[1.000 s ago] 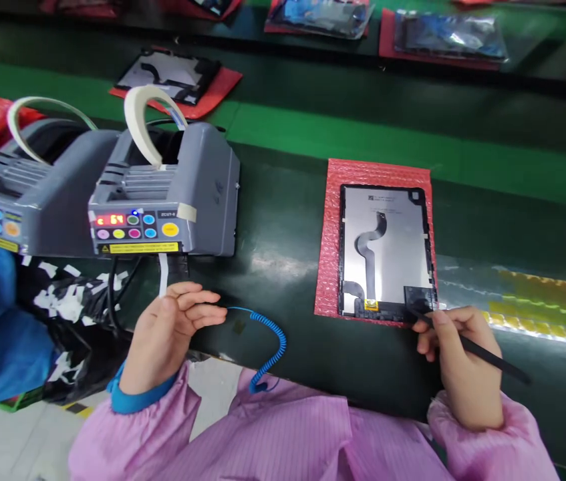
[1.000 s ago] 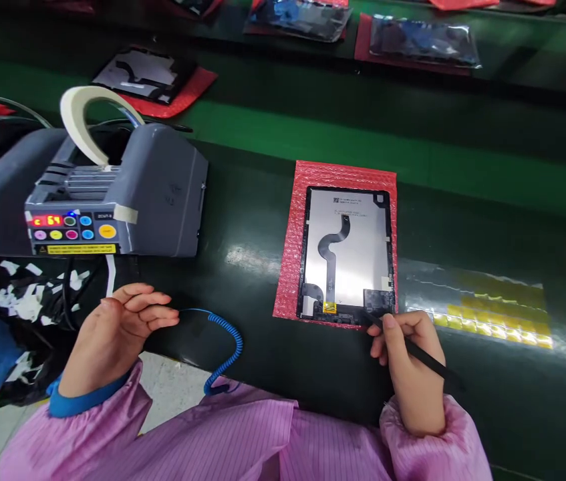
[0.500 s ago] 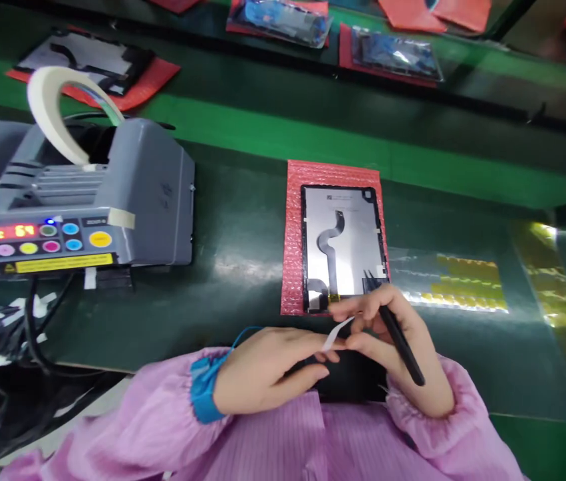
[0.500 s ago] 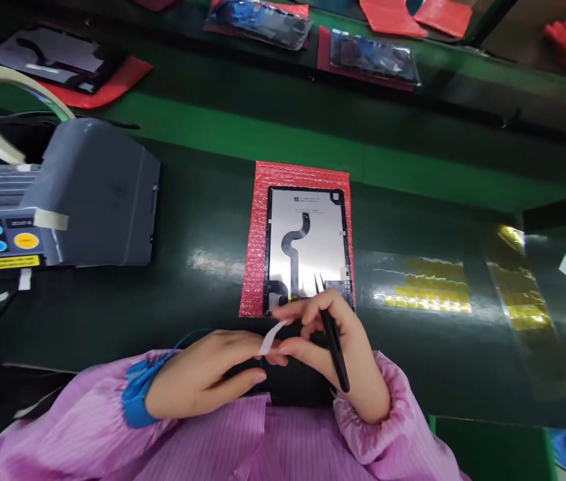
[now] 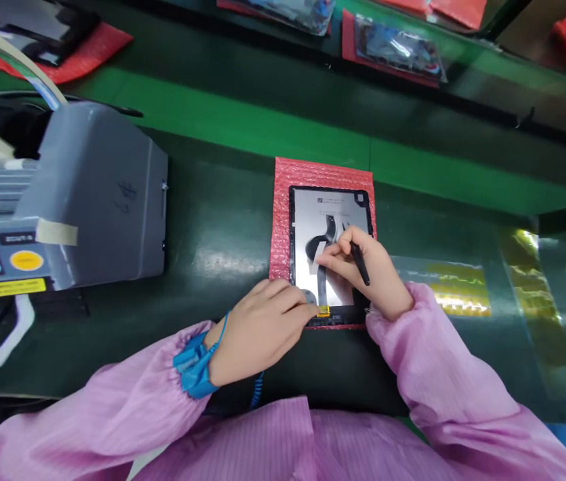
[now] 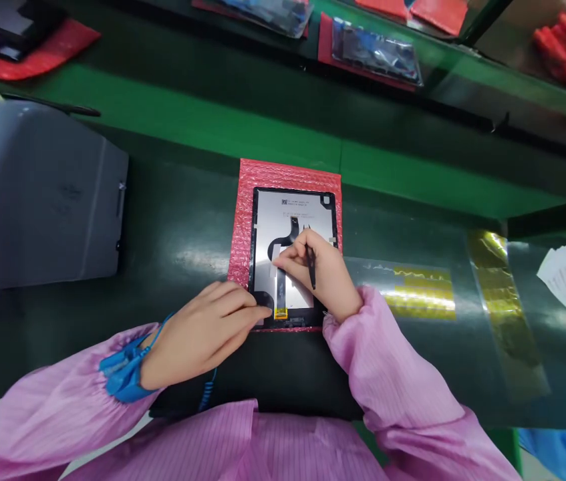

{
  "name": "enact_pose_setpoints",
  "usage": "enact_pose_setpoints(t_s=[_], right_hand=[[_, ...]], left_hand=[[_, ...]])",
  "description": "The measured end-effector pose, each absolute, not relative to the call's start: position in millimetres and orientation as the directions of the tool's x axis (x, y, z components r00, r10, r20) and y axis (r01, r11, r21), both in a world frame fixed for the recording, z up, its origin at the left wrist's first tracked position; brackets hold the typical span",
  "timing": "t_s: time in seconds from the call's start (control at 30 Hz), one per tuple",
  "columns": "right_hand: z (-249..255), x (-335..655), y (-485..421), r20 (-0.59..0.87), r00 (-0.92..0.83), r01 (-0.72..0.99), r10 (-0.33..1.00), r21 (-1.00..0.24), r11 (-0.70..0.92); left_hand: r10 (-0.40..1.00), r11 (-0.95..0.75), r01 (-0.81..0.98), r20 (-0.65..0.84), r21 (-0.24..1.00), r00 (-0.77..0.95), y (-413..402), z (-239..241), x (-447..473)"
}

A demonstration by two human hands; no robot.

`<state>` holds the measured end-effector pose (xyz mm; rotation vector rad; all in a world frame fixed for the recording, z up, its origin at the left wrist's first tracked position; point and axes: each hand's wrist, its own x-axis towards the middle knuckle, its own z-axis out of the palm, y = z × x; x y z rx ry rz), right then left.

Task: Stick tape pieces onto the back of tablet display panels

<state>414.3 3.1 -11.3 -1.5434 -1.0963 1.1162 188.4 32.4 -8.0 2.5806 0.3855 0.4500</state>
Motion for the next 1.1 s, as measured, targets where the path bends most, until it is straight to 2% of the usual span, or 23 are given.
enact_pose_setpoints(t_s=[0.13,0.27,0.6,0.73,0.83,0.87,0.93,1.03,1.1], right_hand=[[-22.0,415.3,6.4,-0.152,0.190,0.173,0.970,-0.967,-0.185],[-23.1,417.2,7.1,-0.131,0.184,0.240,0.974,-0.955,-0.174],[-27.0,415.1,9.1,-0.110,0.236,0.356,0.965,-0.915,-0.191],[-31.2,422.5,29.2,-0.014,0.301,0.456,0.954,-0.876,-0.157],[-29.3,432.0,49.7,0.113,0.351,0.570,0.929,-0.814,-0.116],[-27.0,435.3,54.1,0.145,0.361,0.604,0.921,-0.789,-0.112],[-20.1,441.4,54.7,0.185,0.386,0.655,0.904,-0.745,-0.127],[-10.4,450.3,30.7,0.236,0.451,0.688,0.861,-0.707,-0.167],[-9.1,457.1,1.1,0.262,0.491,0.710,0.831,-0.673,-0.207]], left_hand=[[0.363,-0.907,0.278,0.248,0.317,0.898,42.3,-18.9,194.4],[0.400,-0.912,0.354,0.268,0.206,0.876,50.7,-27.0,199.5],[0.430,-0.901,0.413,0.163,0.133,0.888,52.0,-33.3,201.5],[0.450,-0.888,0.431,0.108,0.157,0.887,49.6,-31.3,205.6],[0.476,-0.862,0.452,0.057,0.229,0.878,45.3,-26.6,206.6],[0.479,-0.850,0.446,0.060,0.282,0.876,43.3,-24.5,203.3],[0.479,-0.794,0.388,0.088,0.469,0.873,39.1,-20.0,186.9],[0.560,-0.498,0.246,0.092,0.832,0.824,34.0,-15.6,136.9],[0.676,-0.191,0.134,0.032,0.972,0.736,32.5,-16.0,93.9]])
